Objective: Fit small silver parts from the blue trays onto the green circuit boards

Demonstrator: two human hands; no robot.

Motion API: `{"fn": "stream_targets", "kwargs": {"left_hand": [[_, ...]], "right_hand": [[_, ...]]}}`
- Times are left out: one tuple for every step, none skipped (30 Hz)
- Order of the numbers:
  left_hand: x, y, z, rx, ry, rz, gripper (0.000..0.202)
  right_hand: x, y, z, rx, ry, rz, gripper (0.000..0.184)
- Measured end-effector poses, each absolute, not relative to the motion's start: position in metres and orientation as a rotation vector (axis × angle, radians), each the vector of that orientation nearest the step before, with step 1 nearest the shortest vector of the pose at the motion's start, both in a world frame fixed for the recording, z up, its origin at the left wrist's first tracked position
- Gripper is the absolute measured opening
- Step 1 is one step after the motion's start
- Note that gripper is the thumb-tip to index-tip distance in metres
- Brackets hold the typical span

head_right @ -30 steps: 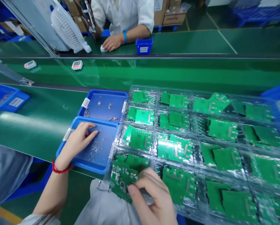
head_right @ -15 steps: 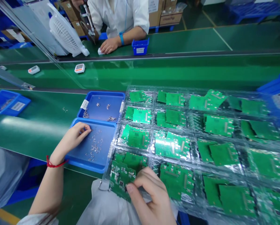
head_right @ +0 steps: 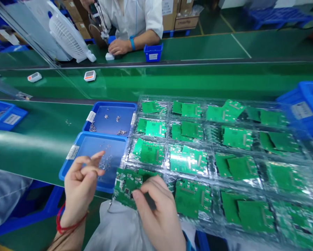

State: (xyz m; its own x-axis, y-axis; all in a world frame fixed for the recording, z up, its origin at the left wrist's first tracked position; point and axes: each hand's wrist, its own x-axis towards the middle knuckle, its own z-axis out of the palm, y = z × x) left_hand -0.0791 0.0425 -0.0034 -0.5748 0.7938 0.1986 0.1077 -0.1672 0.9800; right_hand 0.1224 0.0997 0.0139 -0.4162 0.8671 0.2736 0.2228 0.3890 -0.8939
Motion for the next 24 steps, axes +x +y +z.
{"fn": "stream_targets", "kwargs": {"left_hand": [[-0.066,0.041,-0.003,1.002,1.480,1.771,0.018],[-0.055,0.040,-0.003,0.980,1.375,1.723,0.018],[-0.045,0.040,-0.002,0.953,1.298,1.682,0.019],[-0.037,0.040,-0.002,0.926,1.252,1.657,0.020],[-0.030,0.041,-0.002,0.906,1.232,1.646,0.021],[-0.025,0.043,-0.002,0.898,1.234,1.647,0.022],[-0.022,0.044,-0.001,0.903,1.251,1.662,0.022],[-0.019,0.045,-0.001,0.928,1.274,1.676,0.021],[-0.017,0.045,0.000,0.969,1.296,1.679,0.021],[-0.017,0.045,0.001,1.024,1.317,1.667,0.022],[-0.017,0.044,0.002,1.082,1.346,1.653,0.022],[-0.017,0.044,0.002,1.145,1.382,1.641,0.021],[-0.018,0.043,0.003,1.214,1.420,1.626,0.021],[-0.018,0.042,0.004,1.289,1.460,1.609,0.019],[-0.019,0.042,0.004,1.363,1.501,1.605,0.018],[-0.020,0.042,0.004,1.437,1.542,1.602,0.017],[-0.020,0.041,0.004,1.506,1.577,1.598,0.017],[-0.020,0.041,0.003,1.568,1.609,1.589,0.017],[-0.020,0.041,0.003,1.616,1.645,1.575,0.017],[-0.019,0.041,0.002,1.652,1.677,1.559,0.016],[-0.019,0.041,0.001,1.674,1.703,1.536,0.016],[-0.018,0.041,0.001,1.685,1.721,1.514,0.016],[-0.018,0.041,0.000,1.692,1.731,1.497,0.015],[-0.018,0.041,0.000,1.699,1.731,1.480,0.015]], "right_hand": [[0.119,0.100,0.014,-0.930,-1.871,1.049,0.024],[0.117,0.101,0.014,-0.915,-1.879,1.059,0.023],[0.115,0.101,0.014,-0.898,-1.888,1.069,0.022],[0.113,0.101,0.013,-0.882,-1.900,1.080,0.022],[0.113,0.101,0.011,-0.878,-1.909,1.084,0.022],[0.113,0.101,0.010,-0.888,-1.907,1.074,0.020],[0.114,0.100,0.008,-0.910,-1.893,1.050,0.016],[0.115,0.100,0.006,-0.934,-1.871,1.013,0.008],[0.117,0.099,0.005,-0.949,-1.854,0.960,0.006],[0.119,0.098,0.005,-0.946,-1.854,0.902,0.015],[0.121,0.098,0.005,-0.920,-1.869,0.845,0.024],[0.124,0.098,0.007,-0.875,-1.899,0.797,0.029],[0.126,0.099,0.009,-0.824,-1.936,0.759,0.030],[0.129,0.099,0.012,-0.778,-1.971,0.724,0.030],[0.130,0.100,0.015,-0.745,-2.004,0.693,0.029],[0.132,0.101,0.017,-0.724,-2.037,0.669,0.028],[0.132,0.103,0.019,-0.706,-2.074,0.655,0.026],[0.133,0.104,0.020,-0.694,-2.111,0.651,0.024],[0.133,0.105,0.020,-0.685,-2.137,0.651,0.023],[0.133,0.106,0.020,-0.680,-2.150,0.654,0.020],[0.133,0.107,0.019,-0.678,-2.149,0.658,0.018],[0.133,0.107,0.019,-0.682,-2.140,0.658,0.016],[0.133,0.108,0.018,-0.690,-2.128,0.657,0.014],[0.133,0.108,0.018,-0.697,-2.119,0.659,0.013]]}}
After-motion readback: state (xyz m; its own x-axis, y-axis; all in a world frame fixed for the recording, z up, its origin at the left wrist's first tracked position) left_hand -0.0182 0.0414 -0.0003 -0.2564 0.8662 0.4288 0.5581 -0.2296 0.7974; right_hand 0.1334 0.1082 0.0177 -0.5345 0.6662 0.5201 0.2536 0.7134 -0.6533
